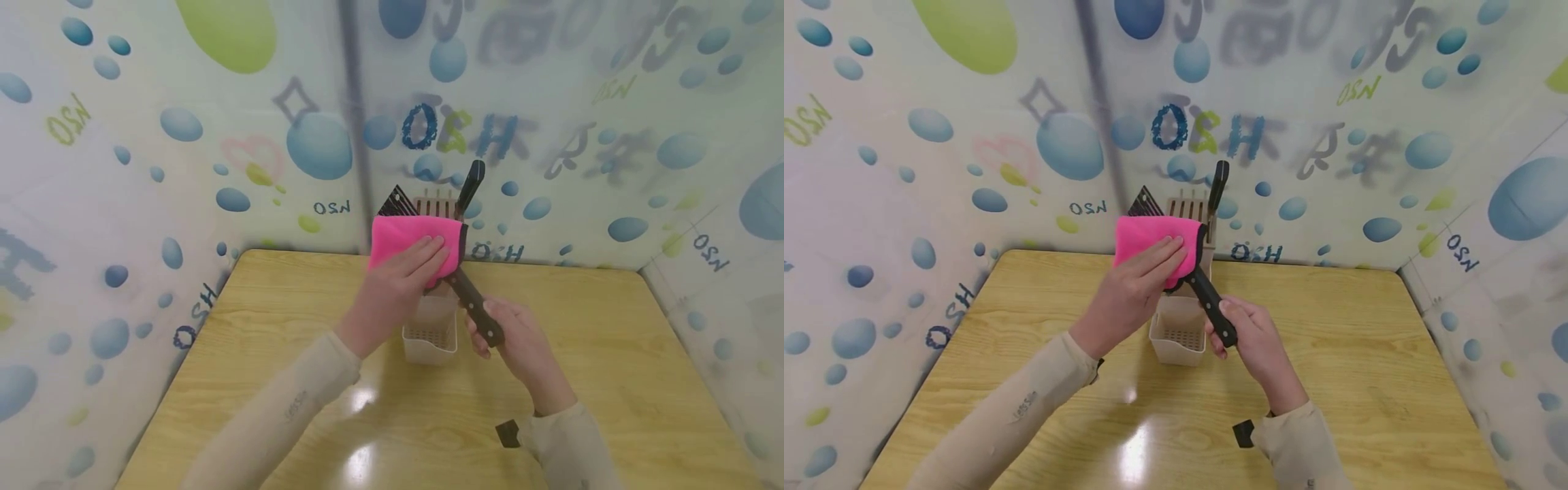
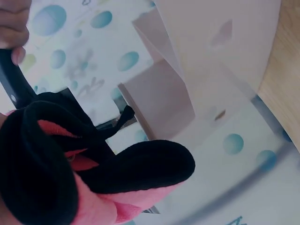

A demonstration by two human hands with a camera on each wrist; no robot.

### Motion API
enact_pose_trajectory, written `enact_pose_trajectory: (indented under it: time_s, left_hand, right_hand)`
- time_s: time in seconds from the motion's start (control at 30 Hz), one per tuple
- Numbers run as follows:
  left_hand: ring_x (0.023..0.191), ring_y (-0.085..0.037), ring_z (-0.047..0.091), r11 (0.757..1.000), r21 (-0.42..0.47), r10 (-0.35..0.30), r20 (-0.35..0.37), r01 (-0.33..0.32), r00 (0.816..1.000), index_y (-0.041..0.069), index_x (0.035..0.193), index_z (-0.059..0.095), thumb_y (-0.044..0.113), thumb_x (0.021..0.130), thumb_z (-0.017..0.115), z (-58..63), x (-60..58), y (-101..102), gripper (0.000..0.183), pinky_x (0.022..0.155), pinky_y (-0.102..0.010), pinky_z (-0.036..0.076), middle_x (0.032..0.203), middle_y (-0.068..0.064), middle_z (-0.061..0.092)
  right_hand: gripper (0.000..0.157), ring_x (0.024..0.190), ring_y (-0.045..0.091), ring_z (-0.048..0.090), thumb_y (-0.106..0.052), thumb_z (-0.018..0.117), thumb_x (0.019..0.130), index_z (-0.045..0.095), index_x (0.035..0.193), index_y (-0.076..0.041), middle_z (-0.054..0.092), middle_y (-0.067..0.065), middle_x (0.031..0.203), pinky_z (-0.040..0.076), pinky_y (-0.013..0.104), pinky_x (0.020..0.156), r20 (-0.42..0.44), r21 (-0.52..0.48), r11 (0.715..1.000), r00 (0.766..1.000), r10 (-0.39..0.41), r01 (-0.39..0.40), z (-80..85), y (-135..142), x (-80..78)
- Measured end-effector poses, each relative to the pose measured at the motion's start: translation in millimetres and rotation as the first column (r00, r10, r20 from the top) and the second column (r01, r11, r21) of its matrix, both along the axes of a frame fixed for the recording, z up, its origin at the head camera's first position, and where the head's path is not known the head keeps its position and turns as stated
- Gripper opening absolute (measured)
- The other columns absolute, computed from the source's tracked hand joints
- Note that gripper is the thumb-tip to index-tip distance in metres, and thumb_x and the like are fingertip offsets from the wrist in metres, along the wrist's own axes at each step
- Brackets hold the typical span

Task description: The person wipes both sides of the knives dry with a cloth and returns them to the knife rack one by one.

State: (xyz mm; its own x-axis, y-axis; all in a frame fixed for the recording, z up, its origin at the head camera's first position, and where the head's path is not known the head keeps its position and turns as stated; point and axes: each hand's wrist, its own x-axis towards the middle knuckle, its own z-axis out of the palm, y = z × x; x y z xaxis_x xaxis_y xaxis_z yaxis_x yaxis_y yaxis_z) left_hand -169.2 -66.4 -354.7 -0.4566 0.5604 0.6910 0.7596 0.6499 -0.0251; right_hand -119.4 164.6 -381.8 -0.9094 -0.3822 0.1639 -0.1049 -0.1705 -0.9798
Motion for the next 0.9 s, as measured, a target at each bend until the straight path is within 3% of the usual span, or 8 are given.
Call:
enact_pose_trajectory:
  time_s: [0.57, 0.73, 0.9]
  left_hand:
    - [0.138, -0.021, 0.056, 0.993, -0.108, -0.046, -0.066, 0.039, 0.997, 0.010, 0.142, 0.063, 0.007, 0.095, 0.075, -3.9, 22.0, 11, 0.049, 0.118, -0.030, 0.038, 0.145, -0.006, 0.061]
    - [0.138, -0.021, 0.056, 0.991, -0.130, -0.052, -0.082, 0.041, 0.995, 0.010, 0.142, 0.063, 0.004, 0.095, 0.074, -5.7, 26.0, 12, 0.049, 0.118, -0.030, 0.038, 0.145, -0.005, 0.062]
    - [0.138, -0.021, 0.055, 0.988, -0.155, -0.047, -0.115, 0.029, 0.992, 0.010, 0.142, 0.063, 0.005, 0.093, 0.076, -5.6, 28.8, 12, 0.051, 0.118, -0.030, 0.038, 0.144, -0.004, 0.063]
  right_hand:
    - [0.041, 0.059, 0.012, 0.054, -0.023, 0.036, 0.113, 0.063, 0.111, 0.008, 0.061, 0.001, 0.077, 0.049, 0.027, 0.052, -0.003, 0.035, 0.998, 0.999, -0.048, 0.049, 3.1, 0, -3.0]
    - [0.039, 0.059, 0.012, 0.054, -0.022, 0.036, 0.113, 0.064, 0.102, 0.003, 0.061, 0.001, 0.078, 0.049, 0.026, 0.052, -0.011, 0.050, 0.997, 0.998, -0.061, 0.061, 3.2, 0, -3.6]
    - [0.033, 0.060, 0.012, 0.054, -0.019, 0.040, 0.112, 0.065, 0.105, 0.002, 0.062, 0.002, 0.079, 0.050, 0.025, 0.052, -0.027, 0.113, 0.986, 0.993, -0.118, 0.120, 4.5, 0, -3.1]
